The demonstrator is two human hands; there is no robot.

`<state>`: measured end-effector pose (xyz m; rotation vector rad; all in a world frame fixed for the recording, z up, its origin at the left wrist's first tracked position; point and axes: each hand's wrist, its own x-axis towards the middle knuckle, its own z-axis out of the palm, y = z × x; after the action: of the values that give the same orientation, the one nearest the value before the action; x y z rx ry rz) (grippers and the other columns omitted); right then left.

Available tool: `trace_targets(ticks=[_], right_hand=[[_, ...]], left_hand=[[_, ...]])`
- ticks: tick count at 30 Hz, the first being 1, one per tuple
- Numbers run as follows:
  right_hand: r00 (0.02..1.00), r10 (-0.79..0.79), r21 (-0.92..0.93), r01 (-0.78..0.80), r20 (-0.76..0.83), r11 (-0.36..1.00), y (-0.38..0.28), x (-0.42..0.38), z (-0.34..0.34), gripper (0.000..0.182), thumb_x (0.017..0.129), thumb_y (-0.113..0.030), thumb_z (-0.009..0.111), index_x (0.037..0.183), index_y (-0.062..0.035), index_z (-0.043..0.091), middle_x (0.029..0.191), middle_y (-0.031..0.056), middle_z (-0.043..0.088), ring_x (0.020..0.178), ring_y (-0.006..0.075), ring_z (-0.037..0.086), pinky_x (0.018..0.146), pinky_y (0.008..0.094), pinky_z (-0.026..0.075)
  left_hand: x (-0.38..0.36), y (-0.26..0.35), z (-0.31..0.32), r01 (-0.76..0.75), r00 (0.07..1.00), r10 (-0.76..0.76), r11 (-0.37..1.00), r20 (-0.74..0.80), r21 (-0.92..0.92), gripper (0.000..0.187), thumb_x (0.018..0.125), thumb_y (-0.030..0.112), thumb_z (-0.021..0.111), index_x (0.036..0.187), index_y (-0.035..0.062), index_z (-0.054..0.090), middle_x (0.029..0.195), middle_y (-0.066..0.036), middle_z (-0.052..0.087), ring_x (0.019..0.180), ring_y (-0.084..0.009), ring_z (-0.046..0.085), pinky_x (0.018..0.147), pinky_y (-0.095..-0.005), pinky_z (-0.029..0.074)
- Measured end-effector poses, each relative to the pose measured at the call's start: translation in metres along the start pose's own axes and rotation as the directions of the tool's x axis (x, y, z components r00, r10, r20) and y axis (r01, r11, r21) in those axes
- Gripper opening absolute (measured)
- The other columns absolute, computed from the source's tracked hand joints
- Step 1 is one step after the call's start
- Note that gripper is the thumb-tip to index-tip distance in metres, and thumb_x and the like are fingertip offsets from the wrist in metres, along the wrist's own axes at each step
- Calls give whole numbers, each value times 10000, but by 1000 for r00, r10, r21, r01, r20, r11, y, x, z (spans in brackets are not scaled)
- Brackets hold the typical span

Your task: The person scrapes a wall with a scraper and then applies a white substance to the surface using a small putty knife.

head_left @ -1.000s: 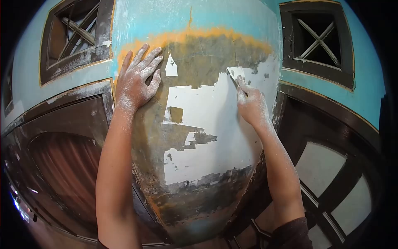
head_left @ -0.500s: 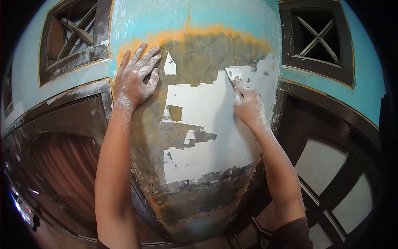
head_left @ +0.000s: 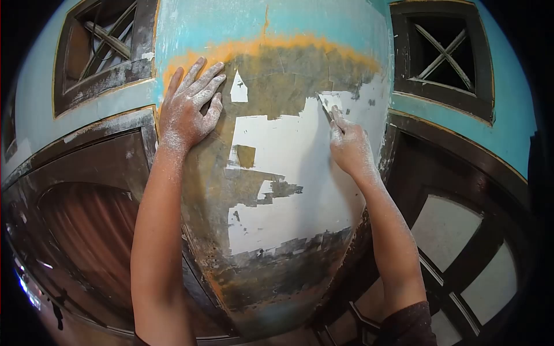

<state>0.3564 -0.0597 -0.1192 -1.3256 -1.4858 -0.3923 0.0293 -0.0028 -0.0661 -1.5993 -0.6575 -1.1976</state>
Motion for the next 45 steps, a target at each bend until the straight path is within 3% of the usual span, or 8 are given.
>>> trace_targets(ticks=[9, 13, 16, 19, 25, 33, 40, 45], right_hand=[[996, 45, -39, -42, 75, 998, -3, 5, -16, 454, 973, -132, 534, 1418, -86, 614, 1043, 296, 699, 1013, 486, 667, 915, 531, 529], [994, -104, -59, 103, -19, 993, 10, 3, -8, 444, 981, -138, 534, 1415, -92, 619, 988, 300, 703, 989, 482, 675, 900, 528, 534], [997, 59, -39, -56, 59, 998, 7, 3, -11, 394, 980, -142, 542, 1347, -73, 668, 999, 311, 697, 981, 480, 682, 894, 532, 533], [994, -103, -16, 102, -45, 995, 18, 2, -2, 393, 982, -162, 545, 1344, -74, 669, 1003, 306, 694, 979, 484, 676, 883, 527, 539], [999, 10, -29, -9, 35, 1000, 16, 2, -5, 432, 982, -159, 552, 1401, -86, 624, 985, 302, 695, 968, 487, 672, 883, 534, 536], [998, 40, -43, -39, 43, 998, 18, 0, -9, 451, 999, -173, 543, 1439, -93, 595, 998, 307, 694, 982, 496, 668, 897, 543, 526], [999, -3, -33, 1, -46, 999, 27, -2, -5, 313, 992, -150, 552, 1230, -22, 708, 949, 316, 684, 925, 503, 667, 829, 539, 533], [997, -13, 12, 14, -79, 1000, 34, -1, 1, 322, 997, -151, 547, 1250, -17, 694, 991, 314, 685, 961, 498, 667, 850, 528, 536]], left_hand=[[0, -1, 1, 2, 1000, -2, 1000, 6, 7, 360, 925, 166, 636, 1274, 173, 721, 1496, 44, 594, 1477, -214, 441, 1257, -491, 285], [-1, 0, -1, 0, 1000, 0, 1000, 3, -3, 359, 927, 170, 637, 1276, 179, 722, 1494, 42, 596, 1477, -212, 441, 1260, -487, 282], [0, 0, 0, 16, 1000, -16, 1000, 11, 4, 351, 928, 171, 636, 1268, 178, 724, 1490, 41, 599, 1474, -212, 446, 1263, -482, 277], [1, 1, -2, 2, 1000, -2, 1000, 1, -17, 358, 910, 162, 642, 1259, 161, 725, 1487, 39, 603, 1472, -224, 450, 1258, -488, 280], [1, 2, -3, 13, 1000, -12, 998, 8, -64, 348, 900, 116, 657, 1241, 100, 730, 1465, -25, 626, 1477, -279, 449, 1243, -512, 279], [0, 0, -1, 24, 999, -22, 999, 38, -42, 374, 898, 162, 641, 1262, 154, 728, 1491, 33, 600, 1476, -224, 447, 1263, -490, 269], [-1, 0, -1, 9, 1000, -9, 999, 9, -33, 388, 897, 150, 637, 1276, 161, 721, 1487, 30, 603, 1484, -223, 434, 1264, -487, 265], [-1, 0, -1, 17, 1000, -17, 1000, 6, -17, 385, 894, 152, 639, 1270, 164, 721, 1479, 33, 611, 1474, -221, 449, 1263, -483, 270]])
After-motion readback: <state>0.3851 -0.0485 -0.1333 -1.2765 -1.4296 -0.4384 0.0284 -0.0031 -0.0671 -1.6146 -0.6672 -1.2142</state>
